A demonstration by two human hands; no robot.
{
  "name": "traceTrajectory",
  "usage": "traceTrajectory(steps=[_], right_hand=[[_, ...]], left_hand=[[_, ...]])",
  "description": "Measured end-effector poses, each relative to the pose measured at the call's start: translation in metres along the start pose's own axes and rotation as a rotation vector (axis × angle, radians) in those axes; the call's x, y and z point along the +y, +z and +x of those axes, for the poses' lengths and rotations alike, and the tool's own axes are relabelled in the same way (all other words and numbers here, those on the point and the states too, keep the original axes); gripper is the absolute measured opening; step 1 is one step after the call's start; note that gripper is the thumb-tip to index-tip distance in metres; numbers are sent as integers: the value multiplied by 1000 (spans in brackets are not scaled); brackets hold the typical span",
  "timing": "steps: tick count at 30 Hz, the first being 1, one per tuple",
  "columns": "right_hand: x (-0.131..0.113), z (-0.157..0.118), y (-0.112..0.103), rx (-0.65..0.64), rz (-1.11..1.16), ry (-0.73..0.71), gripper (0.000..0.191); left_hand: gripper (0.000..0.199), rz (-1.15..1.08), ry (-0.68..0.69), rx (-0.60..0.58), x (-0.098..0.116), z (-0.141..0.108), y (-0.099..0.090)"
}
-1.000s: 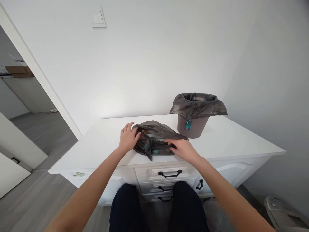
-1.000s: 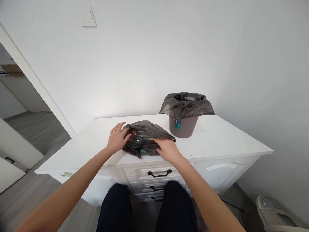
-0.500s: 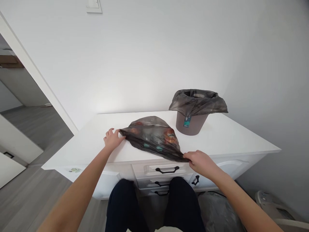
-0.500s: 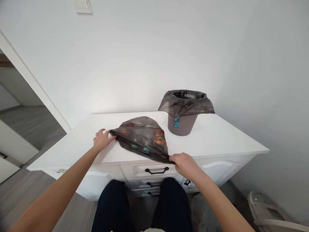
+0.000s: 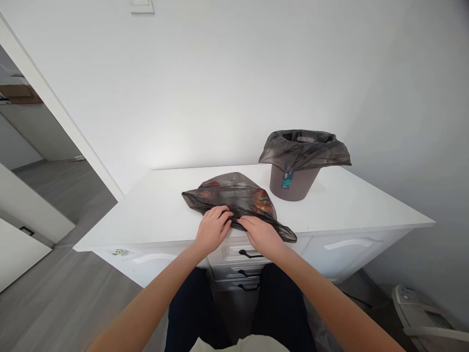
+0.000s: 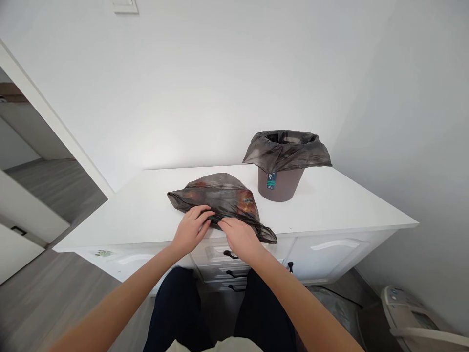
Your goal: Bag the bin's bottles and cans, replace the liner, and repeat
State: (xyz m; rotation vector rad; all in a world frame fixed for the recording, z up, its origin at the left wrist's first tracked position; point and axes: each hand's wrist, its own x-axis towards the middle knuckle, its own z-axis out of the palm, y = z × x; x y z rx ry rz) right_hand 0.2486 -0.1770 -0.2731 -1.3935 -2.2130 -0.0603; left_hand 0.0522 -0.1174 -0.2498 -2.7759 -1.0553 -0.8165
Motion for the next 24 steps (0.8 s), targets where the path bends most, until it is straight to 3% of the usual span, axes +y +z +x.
traceTrajectory(steps=[7, 11, 16, 24], right_hand=[[12, -3, -12, -56, -79, 222, 50], [24, 0, -5, -33, -117, 276, 53], [20, 11, 7, -48, -197, 355, 51], [13, 23, 17, -6, -281, 385, 34]], left_hand=[[28, 73, -35, -154, -23, -4, 4], [24, 47, -186, -192, -17, 0, -1], [19, 34, -358, -234, -6, 10, 2], [36, 100, -503, -127, 9, 30, 18]])
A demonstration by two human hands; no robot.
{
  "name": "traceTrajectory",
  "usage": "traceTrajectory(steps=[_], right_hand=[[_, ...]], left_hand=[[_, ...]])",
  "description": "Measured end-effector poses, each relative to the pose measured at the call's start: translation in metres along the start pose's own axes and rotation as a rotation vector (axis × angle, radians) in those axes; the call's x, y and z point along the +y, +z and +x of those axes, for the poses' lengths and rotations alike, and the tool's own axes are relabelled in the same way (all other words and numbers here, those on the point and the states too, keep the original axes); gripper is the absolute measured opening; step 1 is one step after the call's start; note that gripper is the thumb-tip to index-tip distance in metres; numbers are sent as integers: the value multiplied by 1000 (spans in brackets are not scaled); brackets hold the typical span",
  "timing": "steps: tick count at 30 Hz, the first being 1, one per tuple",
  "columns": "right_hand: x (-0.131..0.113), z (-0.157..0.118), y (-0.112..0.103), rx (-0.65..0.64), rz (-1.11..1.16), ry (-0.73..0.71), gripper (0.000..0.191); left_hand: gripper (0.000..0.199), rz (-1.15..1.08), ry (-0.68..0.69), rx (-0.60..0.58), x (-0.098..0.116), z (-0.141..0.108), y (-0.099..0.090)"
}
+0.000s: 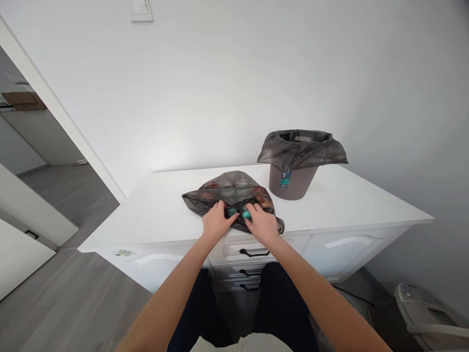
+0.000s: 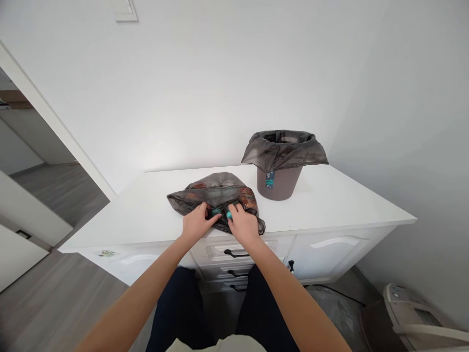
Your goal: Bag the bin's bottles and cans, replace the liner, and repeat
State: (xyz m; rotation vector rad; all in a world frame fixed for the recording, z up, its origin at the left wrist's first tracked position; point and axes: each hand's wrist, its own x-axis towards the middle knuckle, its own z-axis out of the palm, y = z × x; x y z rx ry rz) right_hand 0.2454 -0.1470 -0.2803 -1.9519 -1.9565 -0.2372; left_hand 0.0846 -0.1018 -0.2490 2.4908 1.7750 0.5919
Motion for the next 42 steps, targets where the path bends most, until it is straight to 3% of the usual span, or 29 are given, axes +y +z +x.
traceTrajectory(steps=[3, 8, 14, 18, 23, 27, 31, 33, 35, 37, 42], right_hand=[[-2, 2, 5, 2, 7, 19, 33], [-9, -2, 1, 64, 84, 39, 26], [-17, -9, -18, 276, 267, 117, 18], [-32, -19, -30, 385, 397, 154, 21], [-60, -44, -66, 572, 562, 63, 18], [-63, -60, -105, 726, 674, -2, 15], [-61, -62, -126, 823, 752, -21, 15], [-63, -59, -130, 855, 832, -28, 14], [-69, -54, -129, 830, 934, -34, 14], [-75, -51, -127, 750, 1032, -32, 15], [-89, -46, -120, 420, 1204, -33, 11]], left_hand=[[35, -13, -22, 68, 7, 4, 8], [18, -107, -19, 172, 7, 4, 16], [24, -207, -68, 191, 12, 0, 12], [23, -258, -95, 200, 14, 3, 27], [17, -484, -151, 411, 3, -4, 35], [27, -779, -154, 693, -1, -28, 3], [37, -896, -1, 976, 7, -59, -54], [38, -896, 70, 1028, 12, -73, -82], [32, -901, 114, 986, 13, -85, -105], [24, -958, 140, 851, 11, -95, -118], [26, -1241, 103, 348, -4, -114, -117]])
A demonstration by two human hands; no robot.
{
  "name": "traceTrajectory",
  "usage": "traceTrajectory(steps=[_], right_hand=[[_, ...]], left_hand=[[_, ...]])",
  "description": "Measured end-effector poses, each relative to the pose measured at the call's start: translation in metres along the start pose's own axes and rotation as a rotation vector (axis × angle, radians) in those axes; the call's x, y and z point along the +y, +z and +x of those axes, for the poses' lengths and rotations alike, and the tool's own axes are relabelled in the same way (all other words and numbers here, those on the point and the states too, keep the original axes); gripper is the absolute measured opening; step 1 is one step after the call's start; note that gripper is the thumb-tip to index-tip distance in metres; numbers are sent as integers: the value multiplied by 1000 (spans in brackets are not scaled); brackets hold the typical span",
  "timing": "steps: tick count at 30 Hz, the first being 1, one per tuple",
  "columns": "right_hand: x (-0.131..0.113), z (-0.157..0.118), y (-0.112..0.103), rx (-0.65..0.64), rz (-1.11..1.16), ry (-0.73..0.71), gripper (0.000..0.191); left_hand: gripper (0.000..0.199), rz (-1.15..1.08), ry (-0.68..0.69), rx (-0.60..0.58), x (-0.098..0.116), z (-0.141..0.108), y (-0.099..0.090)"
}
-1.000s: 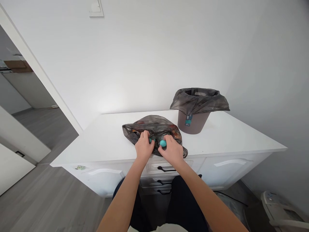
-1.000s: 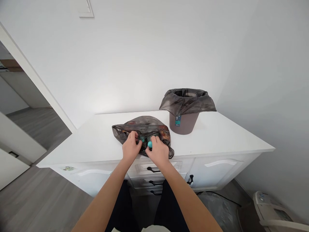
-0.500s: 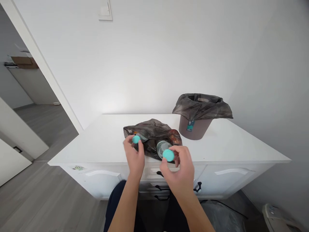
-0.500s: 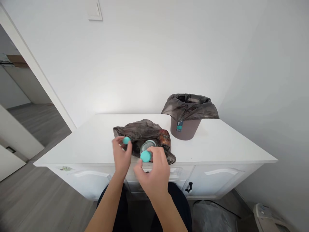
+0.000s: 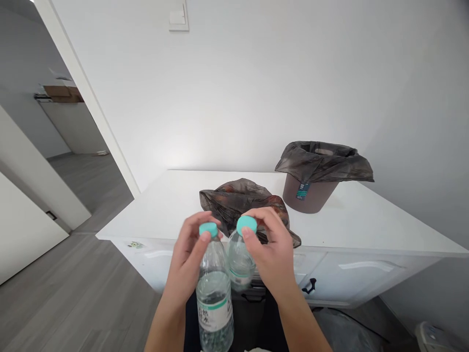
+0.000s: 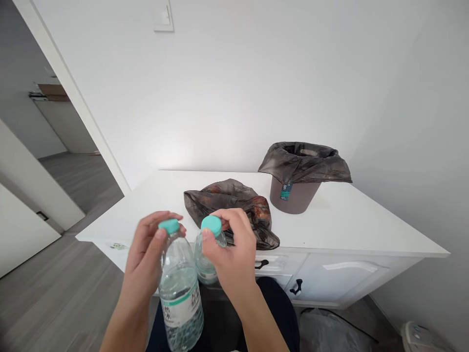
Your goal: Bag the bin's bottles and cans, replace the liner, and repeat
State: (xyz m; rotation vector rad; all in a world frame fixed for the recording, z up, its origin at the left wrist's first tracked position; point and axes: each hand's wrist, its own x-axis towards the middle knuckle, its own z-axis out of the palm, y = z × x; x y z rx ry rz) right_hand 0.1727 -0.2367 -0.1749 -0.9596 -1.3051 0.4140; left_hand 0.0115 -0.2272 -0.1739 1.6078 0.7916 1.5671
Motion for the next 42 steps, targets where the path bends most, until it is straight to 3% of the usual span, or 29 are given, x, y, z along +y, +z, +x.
traceTrajectory(steps=[4, 7, 9, 13, 17, 21, 24, 28, 33, 37, 42], right_hand=[[9, -2, 7, -241, 80, 207, 10], [19, -4, 13, -314, 142, 344, 15], [24, -6, 19, -329, 169, 399, 18], [24, -8, 38, -376, 185, 413, 17], [16, 0, 59, -389, 156, 336, 13], [11, 23, 89, -374, 174, 212, 19], [13, 51, 119, -354, 237, 134, 29], [27, 88, 166, -478, 349, 48, 45], [58, 105, 227, -579, 227, -18, 81], [65, 104, 267, -524, 165, 89, 72], [68, 96, 299, -458, 229, 170, 64]], left_hand=[[53, -67, -333, -226, -11, -15, -8], [53, -35, -529, -267, -15, -21, -11], [50, -2, -561, -265, -14, -20, -14], [47, 103, -504, -251, -4, -11, -24], [41, 206, -456, -227, 12, 4, -39], [47, 235, -367, -158, 19, 28, -60], [51, 291, -253, -27, 19, 57, -82], [50, 382, -146, 209, 15, 102, -118], [49, 494, -89, 406, 2, 138, -157], [41, 644, -59, 492, -9, 144, -174], [30, 742, 71, 545, -28, 141, -195]])
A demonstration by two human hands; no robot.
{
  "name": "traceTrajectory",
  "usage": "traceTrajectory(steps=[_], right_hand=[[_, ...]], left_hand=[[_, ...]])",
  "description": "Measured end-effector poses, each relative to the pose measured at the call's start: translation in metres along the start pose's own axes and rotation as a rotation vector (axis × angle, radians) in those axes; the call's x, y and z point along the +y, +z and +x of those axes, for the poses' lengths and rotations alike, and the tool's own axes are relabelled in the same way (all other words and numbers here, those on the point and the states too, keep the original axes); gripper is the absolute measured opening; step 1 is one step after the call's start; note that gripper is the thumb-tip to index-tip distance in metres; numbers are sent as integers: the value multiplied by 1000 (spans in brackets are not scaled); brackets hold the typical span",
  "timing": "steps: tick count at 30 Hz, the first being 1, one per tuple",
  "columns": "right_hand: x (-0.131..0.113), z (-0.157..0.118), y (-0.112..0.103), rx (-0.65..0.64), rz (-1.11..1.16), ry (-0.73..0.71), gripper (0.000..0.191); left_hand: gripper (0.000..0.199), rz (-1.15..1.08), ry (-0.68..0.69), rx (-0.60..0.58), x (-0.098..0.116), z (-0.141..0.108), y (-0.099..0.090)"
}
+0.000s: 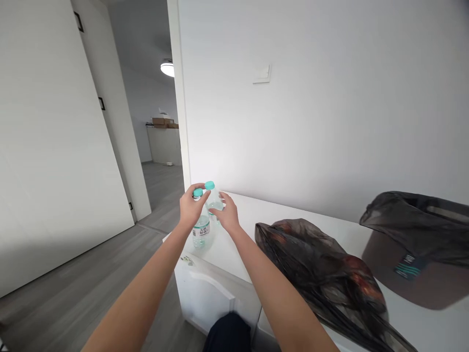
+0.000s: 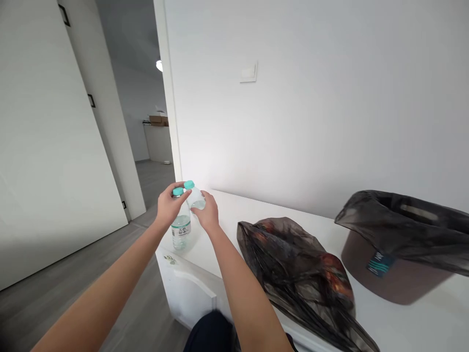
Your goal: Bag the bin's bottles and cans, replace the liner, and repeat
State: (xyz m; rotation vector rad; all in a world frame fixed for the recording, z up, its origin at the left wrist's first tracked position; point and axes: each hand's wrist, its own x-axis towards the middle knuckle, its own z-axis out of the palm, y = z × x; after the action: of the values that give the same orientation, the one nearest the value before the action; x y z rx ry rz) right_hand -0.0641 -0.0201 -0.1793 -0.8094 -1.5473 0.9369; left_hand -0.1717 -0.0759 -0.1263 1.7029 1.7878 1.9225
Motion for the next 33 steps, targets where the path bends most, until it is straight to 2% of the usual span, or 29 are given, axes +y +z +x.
traceTrajectory(steps=[5, 9, 13, 17, 20, 23, 25, 27, 29, 31, 33], right_hand=[[26, 2, 16, 83, 47, 127, 65], [42, 2, 23, 100, 63, 128, 65], [48, 0, 29, 130, 43, 82, 64], [52, 0, 34, 165, 18, 74, 65], [55, 2, 37, 143, 23, 60, 65], [52, 0, 35, 94, 34, 84, 75], [44, -9, 26, 82, 38, 123, 83], [33, -29, 9, 92, 55, 126, 85], [21, -60, -16, 102, 79, 69, 75], [12, -98, -48, 113, 73, 8, 59], [8, -138, -84, 112, 16, 26, 40]], left_hand=[[21, 5, 61, 46, -35, 4, 3], [25, 37, 55, 54, -47, 7, 4], [33, 0, -35, 53, -49, 5, 6], [34, -63, -64, 40, -62, -5, 13], [41, -104, -85, 65, -75, -12, 20], [51, -131, -128, 59, -83, -17, 23], [59, -130, -122, 71, -85, -24, 22], [64, -108, -85, 136, -82, -37, 16], [59, -85, -45, 252, -73, -59, 10], [46, -91, -12, 326, -59, -88, 7], [28, -141, 23, 244, -41, -121, 13]])
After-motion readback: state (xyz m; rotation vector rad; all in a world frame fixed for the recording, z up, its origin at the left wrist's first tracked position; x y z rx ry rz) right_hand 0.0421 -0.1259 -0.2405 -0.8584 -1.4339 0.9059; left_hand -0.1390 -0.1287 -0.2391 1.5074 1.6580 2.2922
